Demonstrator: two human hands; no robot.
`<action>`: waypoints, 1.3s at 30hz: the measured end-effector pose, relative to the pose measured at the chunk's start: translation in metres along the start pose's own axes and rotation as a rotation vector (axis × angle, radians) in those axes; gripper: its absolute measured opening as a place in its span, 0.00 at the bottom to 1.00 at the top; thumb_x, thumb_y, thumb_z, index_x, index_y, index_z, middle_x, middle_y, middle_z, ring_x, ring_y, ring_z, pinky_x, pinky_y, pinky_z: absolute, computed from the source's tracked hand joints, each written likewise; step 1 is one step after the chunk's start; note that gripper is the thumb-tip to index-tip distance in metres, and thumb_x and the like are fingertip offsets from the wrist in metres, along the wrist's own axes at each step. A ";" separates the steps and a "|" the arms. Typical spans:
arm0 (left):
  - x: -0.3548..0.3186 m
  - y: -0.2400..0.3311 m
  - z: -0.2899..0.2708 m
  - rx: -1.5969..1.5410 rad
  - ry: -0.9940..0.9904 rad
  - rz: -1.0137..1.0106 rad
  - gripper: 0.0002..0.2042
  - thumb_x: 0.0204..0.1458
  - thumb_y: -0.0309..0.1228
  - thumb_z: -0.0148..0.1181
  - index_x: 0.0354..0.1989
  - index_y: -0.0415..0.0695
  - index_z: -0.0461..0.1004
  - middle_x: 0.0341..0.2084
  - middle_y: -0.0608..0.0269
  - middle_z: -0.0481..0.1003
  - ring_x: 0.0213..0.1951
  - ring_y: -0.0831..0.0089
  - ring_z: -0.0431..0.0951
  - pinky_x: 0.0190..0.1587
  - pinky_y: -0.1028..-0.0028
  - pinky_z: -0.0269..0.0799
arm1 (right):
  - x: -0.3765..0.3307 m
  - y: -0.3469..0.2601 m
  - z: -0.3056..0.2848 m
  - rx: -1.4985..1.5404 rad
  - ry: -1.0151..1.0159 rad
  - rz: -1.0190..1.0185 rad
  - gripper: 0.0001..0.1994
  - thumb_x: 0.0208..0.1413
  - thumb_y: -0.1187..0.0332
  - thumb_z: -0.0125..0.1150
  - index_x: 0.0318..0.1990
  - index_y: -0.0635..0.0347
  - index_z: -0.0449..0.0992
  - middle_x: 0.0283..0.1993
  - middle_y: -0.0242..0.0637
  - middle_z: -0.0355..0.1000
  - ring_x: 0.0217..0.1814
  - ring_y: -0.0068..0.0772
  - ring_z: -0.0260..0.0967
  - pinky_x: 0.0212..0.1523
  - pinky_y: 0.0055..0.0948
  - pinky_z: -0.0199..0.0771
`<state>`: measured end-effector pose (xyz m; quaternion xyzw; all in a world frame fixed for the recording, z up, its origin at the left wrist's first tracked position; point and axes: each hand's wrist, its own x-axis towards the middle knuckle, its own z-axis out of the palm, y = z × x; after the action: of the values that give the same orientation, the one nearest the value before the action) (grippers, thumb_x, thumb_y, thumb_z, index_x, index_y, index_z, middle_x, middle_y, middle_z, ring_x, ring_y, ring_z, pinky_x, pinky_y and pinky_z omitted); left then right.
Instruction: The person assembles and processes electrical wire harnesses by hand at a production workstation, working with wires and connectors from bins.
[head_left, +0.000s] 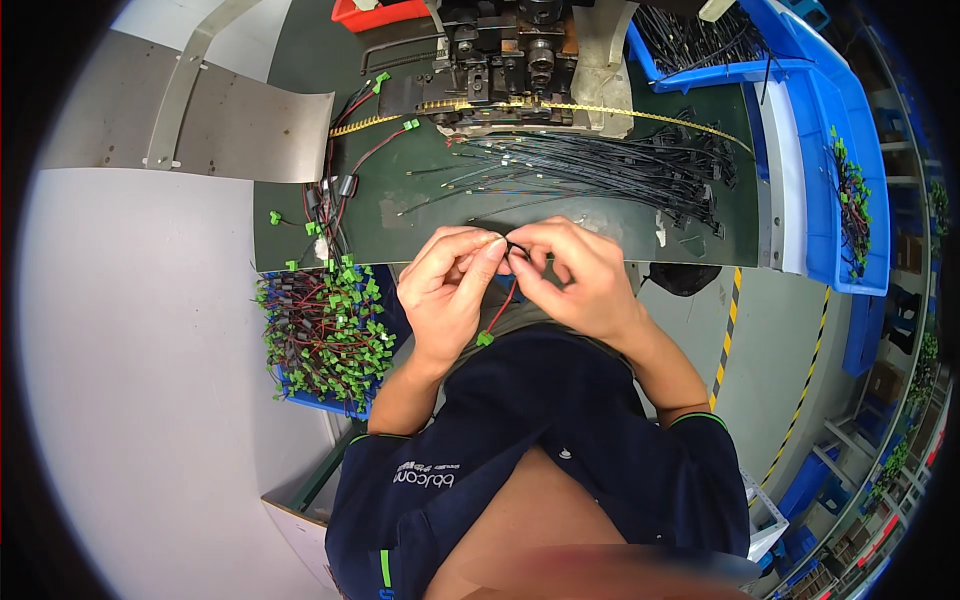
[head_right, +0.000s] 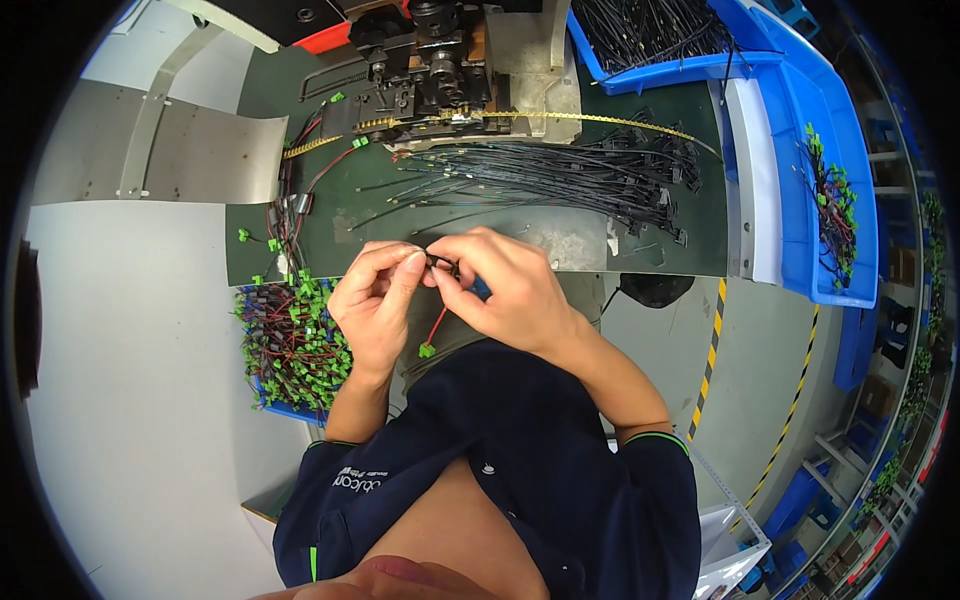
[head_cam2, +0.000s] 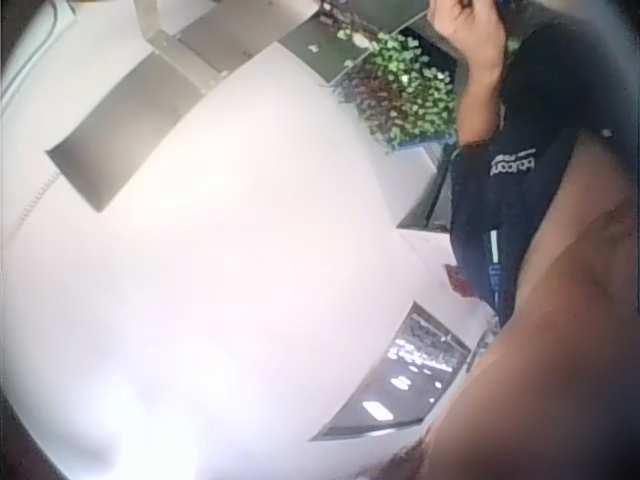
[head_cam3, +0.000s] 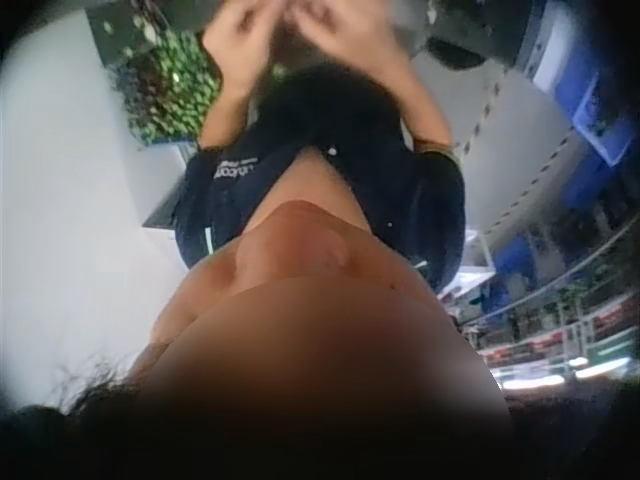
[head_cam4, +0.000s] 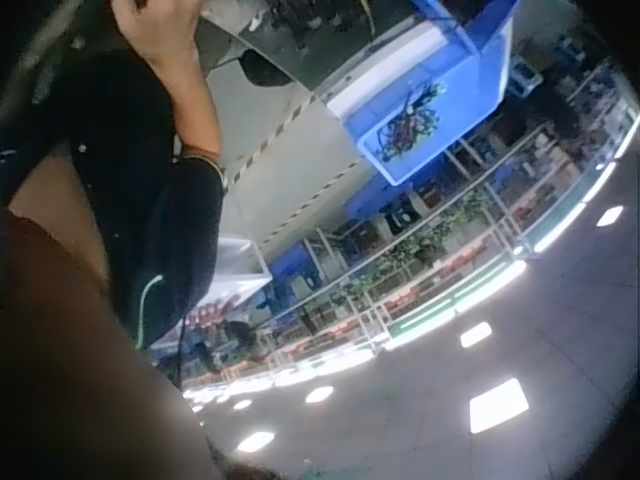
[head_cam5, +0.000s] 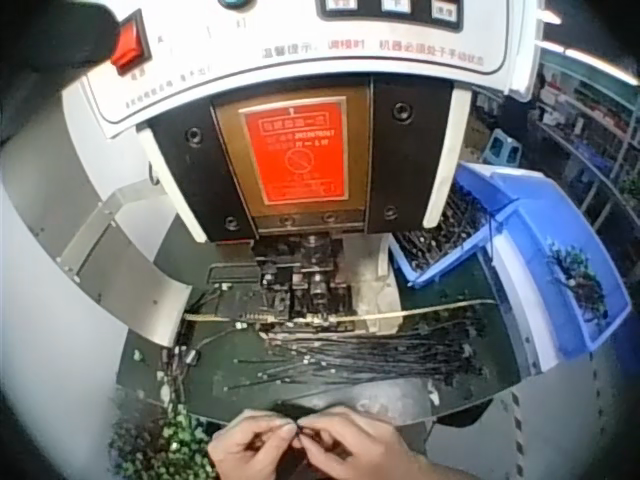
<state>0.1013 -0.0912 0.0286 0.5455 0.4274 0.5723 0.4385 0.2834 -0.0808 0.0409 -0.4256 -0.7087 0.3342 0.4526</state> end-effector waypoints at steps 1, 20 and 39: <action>0.001 0.000 0.000 -0.017 -0.009 -0.006 0.05 0.62 0.14 0.63 0.45 0.30 0.79 0.40 0.51 0.80 0.35 0.69 0.84 0.40 0.74 0.83 | 0.002 0.001 0.001 -0.040 0.055 -0.093 0.11 0.55 0.80 0.72 0.45 0.64 0.81 0.35 0.40 0.80 0.33 0.34 0.80 0.32 0.29 0.79; 0.003 -0.012 -0.013 -0.225 -0.011 -0.167 0.07 0.60 0.16 0.66 0.45 0.31 0.83 0.44 0.50 0.81 0.38 0.70 0.84 0.42 0.75 0.82 | -0.005 0.015 0.015 0.322 0.026 0.160 0.04 0.65 0.77 0.67 0.43 0.68 0.82 0.43 0.40 0.80 0.33 0.24 0.79 0.29 0.23 0.79; 0.007 -0.012 -0.009 -0.106 -0.101 -0.008 0.05 0.60 0.15 0.66 0.42 0.33 0.81 0.42 0.59 0.74 0.39 0.77 0.77 0.39 0.79 0.76 | -0.003 0.018 0.011 0.736 -0.094 0.400 0.07 0.71 0.74 0.59 0.50 0.69 0.78 0.38 0.39 0.82 0.40 0.24 0.82 0.41 0.25 0.83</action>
<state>0.0931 -0.0817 0.0182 0.5480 0.3759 0.5643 0.4899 0.2793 -0.0773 0.0205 -0.3492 -0.4653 0.6654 0.4678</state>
